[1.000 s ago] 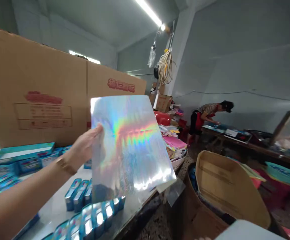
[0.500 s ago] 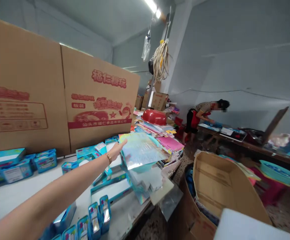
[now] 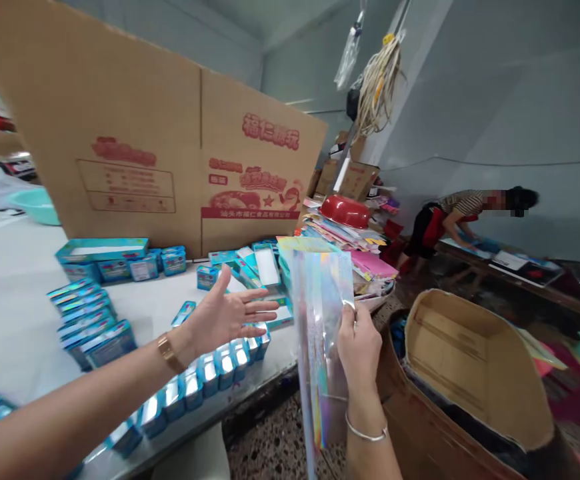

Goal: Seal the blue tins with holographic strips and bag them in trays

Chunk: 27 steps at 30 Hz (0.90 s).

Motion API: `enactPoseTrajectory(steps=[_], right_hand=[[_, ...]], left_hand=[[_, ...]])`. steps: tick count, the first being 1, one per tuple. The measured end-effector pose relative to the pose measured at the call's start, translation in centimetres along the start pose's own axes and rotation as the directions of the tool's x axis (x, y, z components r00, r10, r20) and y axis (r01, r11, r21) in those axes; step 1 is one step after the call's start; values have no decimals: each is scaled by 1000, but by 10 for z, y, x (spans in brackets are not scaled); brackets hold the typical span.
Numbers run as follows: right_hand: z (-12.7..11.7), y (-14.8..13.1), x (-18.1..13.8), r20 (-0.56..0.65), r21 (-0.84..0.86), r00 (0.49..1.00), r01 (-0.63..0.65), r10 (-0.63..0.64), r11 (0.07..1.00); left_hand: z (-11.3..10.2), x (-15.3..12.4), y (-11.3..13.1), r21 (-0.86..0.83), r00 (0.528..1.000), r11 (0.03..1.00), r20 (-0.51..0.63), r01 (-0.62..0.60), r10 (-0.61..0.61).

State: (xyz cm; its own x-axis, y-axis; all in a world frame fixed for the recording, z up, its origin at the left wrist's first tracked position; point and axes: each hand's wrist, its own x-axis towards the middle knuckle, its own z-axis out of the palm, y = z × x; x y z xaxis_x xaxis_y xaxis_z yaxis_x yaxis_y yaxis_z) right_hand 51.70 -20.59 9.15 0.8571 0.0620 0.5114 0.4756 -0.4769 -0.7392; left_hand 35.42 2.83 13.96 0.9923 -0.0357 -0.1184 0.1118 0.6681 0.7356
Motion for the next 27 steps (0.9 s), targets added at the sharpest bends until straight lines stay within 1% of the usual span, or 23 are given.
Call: enactPoseTrajectory(steps=[2, 4, 5, 7, 9, 11, 12, 14, 15, 16, 18, 21, 24, 27], right_hand=[[2, -14, -12, 61, 8, 996, 62, -62, 998], [7, -30, -25, 135, 87, 985, 96, -107, 992], [11, -38, -32, 176, 148, 978, 85, -111, 985], [21, -53, -47, 281, 272, 955, 16, -96, 962], [35, -67, -64, 402, 401, 913, -102, -75, 911], [51, -78, -83, 548, 501, 835, -274, -55, 821], [59, -84, -93, 623, 524, 780, -369, -50, 767], [75, -93, -114, 743, 522, 667, -524, -56, 673], [84, -97, -125, 782, 506, 620, -572, -64, 645], [92, -101, -135, 808, 490, 585, -601, -70, 631], [107, -108, -154, 841, 462, 534, -633, -82, 621], [125, -116, -176, 880, 421, 465, -674, -94, 607], [133, -122, -188, 915, 371, 388, -694, -113, 617], [130, -123, -193, 941, 306, 325, -705, -93, 640]], left_hand=[[-10, -36, -14, -27, 995, 998, -85, -61, 59], [-18, -70, -28, 17, 977, 991, -171, -131, 132], [-21, -86, -35, 60, 964, 985, -205, -163, 172], [-25, -116, -47, 137, 925, 967, -287, -216, 248], [-28, -146, -55, 144, 876, 961, -396, -236, 275], [-33, -176, -61, 83, 832, 966, -493, -245, 254], [-36, -192, -64, 51, 816, 966, -526, -253, 241], [-43, -222, -72, 9, 772, 958, -591, -287, 236], [-48, -236, -76, -1, 740, 950, -627, -313, 243], [-52, -249, -80, -4, 704, 939, -663, -343, 254], [-60, -272, -88, -2, 637, 919, -722, -393, 271], [-65, -296, -98, -4, 556, 907, -791, -421, 255], [-64, -310, -105, -15, 478, 903, -852, -430, 214], [-62, -319, -114, -21, 416, 888, -889, -458, 194]])
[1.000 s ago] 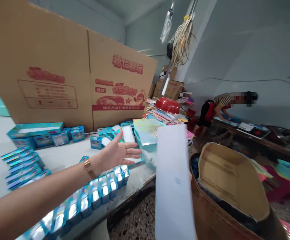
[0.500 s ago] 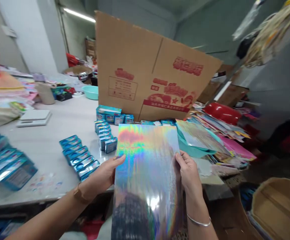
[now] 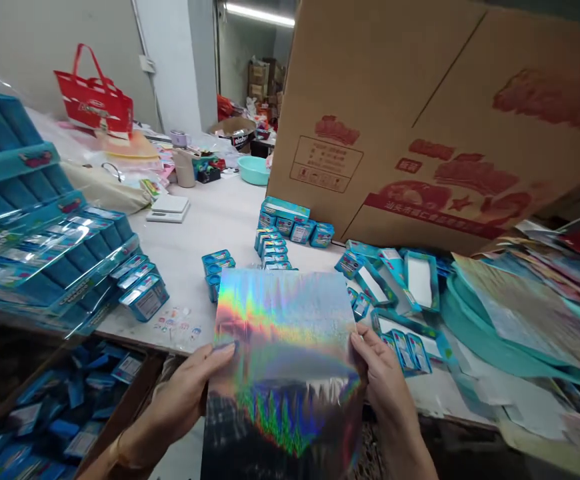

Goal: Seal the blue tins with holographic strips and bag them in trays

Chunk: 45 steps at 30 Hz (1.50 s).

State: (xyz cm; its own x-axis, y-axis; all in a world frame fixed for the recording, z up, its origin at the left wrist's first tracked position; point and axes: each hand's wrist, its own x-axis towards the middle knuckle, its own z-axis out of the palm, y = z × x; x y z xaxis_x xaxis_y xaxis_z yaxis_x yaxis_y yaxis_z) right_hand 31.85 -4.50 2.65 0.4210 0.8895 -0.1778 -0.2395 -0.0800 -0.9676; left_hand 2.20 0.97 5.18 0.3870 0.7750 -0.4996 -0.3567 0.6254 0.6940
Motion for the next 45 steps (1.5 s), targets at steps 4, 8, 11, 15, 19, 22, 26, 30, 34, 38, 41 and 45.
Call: enactPoseTrajectory(steps=[4, 8, 11, 15, 19, 22, 26, 30, 34, 38, 41, 45], right_hand=[[0, 7, -7, -38, 1, 997, -64, 64, 998], [1, 15, -7, -26, 70, 991, -125, 128, 990], [2, 18, -3, 13, 113, 986, -166, 165, 980], [2, 18, 1, 46, 134, 983, -182, 178, 974], [2, 19, 3, 57, 146, 982, -185, 179, 972], [1, 19, 3, 43, 125, 984, -175, 171, 977], [-2, 21, -2, -52, 66, 991, -120, 123, 991], [2, 20, -10, -16, 83, 992, -123, 124, 989], [15, 7, -19, -101, 50, 993, 72, -67, 996], [25, -4, -24, -191, -53, 968, 153, -160, 987], [23, 0, -24, -253, -76, 954, 146, -160, 986], [8, 12, -23, -210, -112, 967, 125, -146, 986]], left_hand=[[-10, 0, -8, -64, 994, 993, -44, 102, -104], [-16, 3, -14, -89, 987, 986, -64, 143, -149], [-18, 5, -16, -81, 988, 988, -65, 134, -139], [-17, 6, -14, -68, 989, 989, -63, 131, -136], [-16, 6, -15, -71, 987, 988, -73, 136, -141], [-18, 8, -14, -51, 986, 988, -78, 145, -149], [-17, 14, 0, -7, 999, 1000, -31, 30, -31], [-6, 25, 22, 49, 982, 981, 22, -190, 189], [7, 34, 24, 82, 955, 954, 89, -289, 282], [10, 34, 10, 135, 913, 903, 55, -408, 405], [2, 30, 0, 251, 884, 853, 33, -458, 465], [-11, 25, -6, 342, 912, 846, 120, -409, 392]])
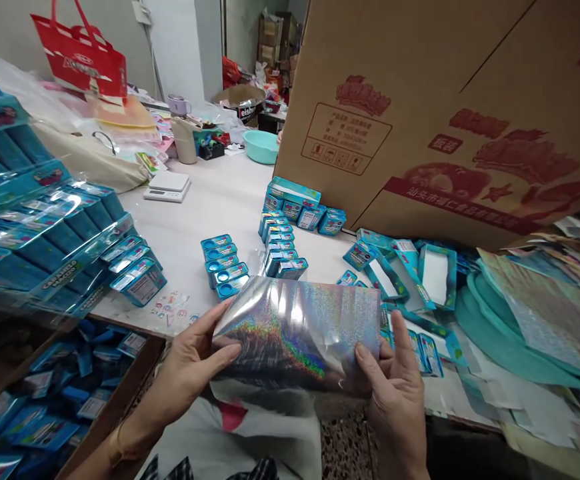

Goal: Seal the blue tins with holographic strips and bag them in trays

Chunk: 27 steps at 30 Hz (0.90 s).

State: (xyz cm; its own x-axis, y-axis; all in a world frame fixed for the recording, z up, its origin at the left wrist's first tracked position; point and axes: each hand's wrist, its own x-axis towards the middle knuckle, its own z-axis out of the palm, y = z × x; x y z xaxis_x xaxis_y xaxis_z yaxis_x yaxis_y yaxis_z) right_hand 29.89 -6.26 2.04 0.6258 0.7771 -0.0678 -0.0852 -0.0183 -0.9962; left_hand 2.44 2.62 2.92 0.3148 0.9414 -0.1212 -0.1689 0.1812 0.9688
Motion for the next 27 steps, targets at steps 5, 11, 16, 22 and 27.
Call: enactPoseTrajectory(steps=[5, 11, 16, 22, 27], right_hand=[[-18, 2, 0, 200, -111, 977, -55, 77, 992], [-33, -8, -11, 270, -386, 956, 219, -117, 896], [-38, -14, -18, 300, -444, 861, 506, -410, 739], [-39, -32, -24, 299, -364, 801, 598, -518, 714], [-46, -35, -9, 510, -562, 859, 371, -43, 739]], left_hand=[[-4, -2, 8, 47, 997, 996, -7, -76, 76], [-15, -7, 15, 296, 996, 952, 25, 71, -82], [-19, -16, 15, 440, 985, 882, 52, -171, 165], [-13, -21, 29, 464, 926, 814, 39, -349, 375], [4, -13, 22, 237, 999, 971, 13, 40, -44]])
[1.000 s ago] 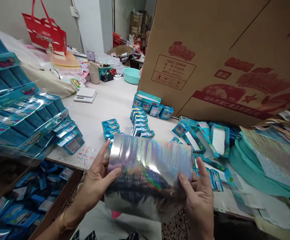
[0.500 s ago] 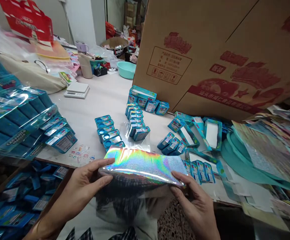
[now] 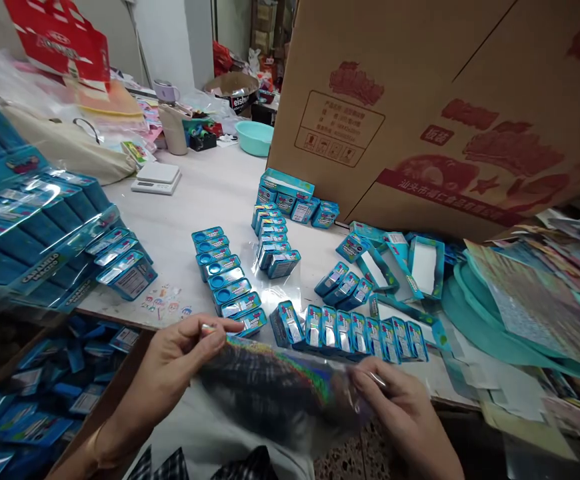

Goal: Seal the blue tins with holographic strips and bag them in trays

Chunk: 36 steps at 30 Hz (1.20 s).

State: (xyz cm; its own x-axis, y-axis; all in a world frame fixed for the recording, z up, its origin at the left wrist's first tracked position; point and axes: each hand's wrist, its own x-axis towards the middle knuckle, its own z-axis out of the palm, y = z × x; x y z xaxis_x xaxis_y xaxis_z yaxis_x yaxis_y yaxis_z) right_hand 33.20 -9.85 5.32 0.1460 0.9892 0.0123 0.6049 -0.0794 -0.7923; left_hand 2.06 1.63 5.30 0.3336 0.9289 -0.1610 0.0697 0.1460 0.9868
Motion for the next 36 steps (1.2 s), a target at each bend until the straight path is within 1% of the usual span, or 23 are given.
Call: enactPoseTrajectory(steps=[1, 2, 3, 4, 5, 6, 7, 8, 10, 11, 13, 14, 15, 17, 19, 20, 22, 24, 25, 26, 28, 31, 36], right_hand=[[1, 0, 5, -23, -95, 1000, 5, -7, 995], [4, -1, 10, -75, -191, 995, 49, -65, 980], [10, -3, 15, -124, -274, 979, 122, -160, 954], [17, -8, 21, -141, -327, 954, 206, -264, 922], [25, -13, 26, -121, -341, 931, 287, -344, 895], [35, -19, 30, -73, -315, 919, 348, -388, 883], [44, -26, 35, -15, -259, 920, 374, -391, 891], [53, -31, 39, 40, -189, 931, 364, -363, 912], [66, -40, 46, 142, -68, 955, 271, -260, 960], [69, -43, 49, 186, -32, 960, 220, -210, 975], [68, -46, 53, 264, 8, 952, 161, -158, 987], [66, -48, 55, 290, 24, 944, 157, -158, 987], [64, -49, 56, 308, 44, 937, 158, -164, 986], [62, -50, 57, 330, 83, 925, 169, -187, 982], [66, -50, 58, 301, 82, 922, 229, -244, 970], [70, -49, 58, 263, 54, 920, 286, -290, 957], [81, -46, 58, 150, -66, 895, 433, -420, 899], [93, -43, 58, 52, -232, 826, 556, -561, 798], [98, -42, 59, 28, -307, 789, 591, -614, 746], [103, -42, 59, 18, -368, 756, 613, -654, 699], [108, -45, 61, 27, -444, 714, 636, -700, 631], [111, -51, 64, 50, -476, 699, 644, -713, 598], [118, -61, 67, 21, -427, 711, 642, -702, 637]], left_hand=[[7, 3, -4, -35, 999, 999, 23, 39, -38], [13, 6, -8, -57, 998, 997, 39, 54, -52], [21, 9, -12, -64, 998, 997, 50, 52, -49], [27, 11, -16, -58, 998, 998, 53, 35, -32], [33, 13, -19, -39, 998, 999, 56, 11, -9], [38, 13, -21, -11, 998, 1000, 64, -17, 18], [41, 14, -22, 21, 997, 999, 67, -49, 47], [42, 14, -23, 58, 995, 995, 67, -80, 76], [41, 15, -21, 105, 992, 988, 61, -113, 107], [39, 16, -20, 91, 994, 992, 71, -92, 86], [34, 19, -18, -35, 989, 999, 146, 27, -21], [31, 21, -18, -124, 974, 986, 213, 109, -81], [29, 23, -18, -208, 948, 958, 290, 195, -130], [27, 26, -22, -324, 888, 885, 423, 336, -182], [27, 28, -28, -379, 853, 824, 475, 422, -218], [27, 28, -31, -400, 850, 803, 473, 443, -233], [26, 29, -36, -432, 874, 795, 422, 426, -240], [24, 30, -38, -440, 909, 821, 361, 364, -209], [22, 30, -38, -431, 923, 841, 336, 328, -188], [20, 31, -37, -413, 934, 862, 315, 295, -169], [16, 32, -35, -369, 949, 899, 284, 238, -135], [10, 33, -31, -322, 959, 927, 261, 194, -110], [4, 35, -31, -273, 964, 948, 250, 164, -95]])
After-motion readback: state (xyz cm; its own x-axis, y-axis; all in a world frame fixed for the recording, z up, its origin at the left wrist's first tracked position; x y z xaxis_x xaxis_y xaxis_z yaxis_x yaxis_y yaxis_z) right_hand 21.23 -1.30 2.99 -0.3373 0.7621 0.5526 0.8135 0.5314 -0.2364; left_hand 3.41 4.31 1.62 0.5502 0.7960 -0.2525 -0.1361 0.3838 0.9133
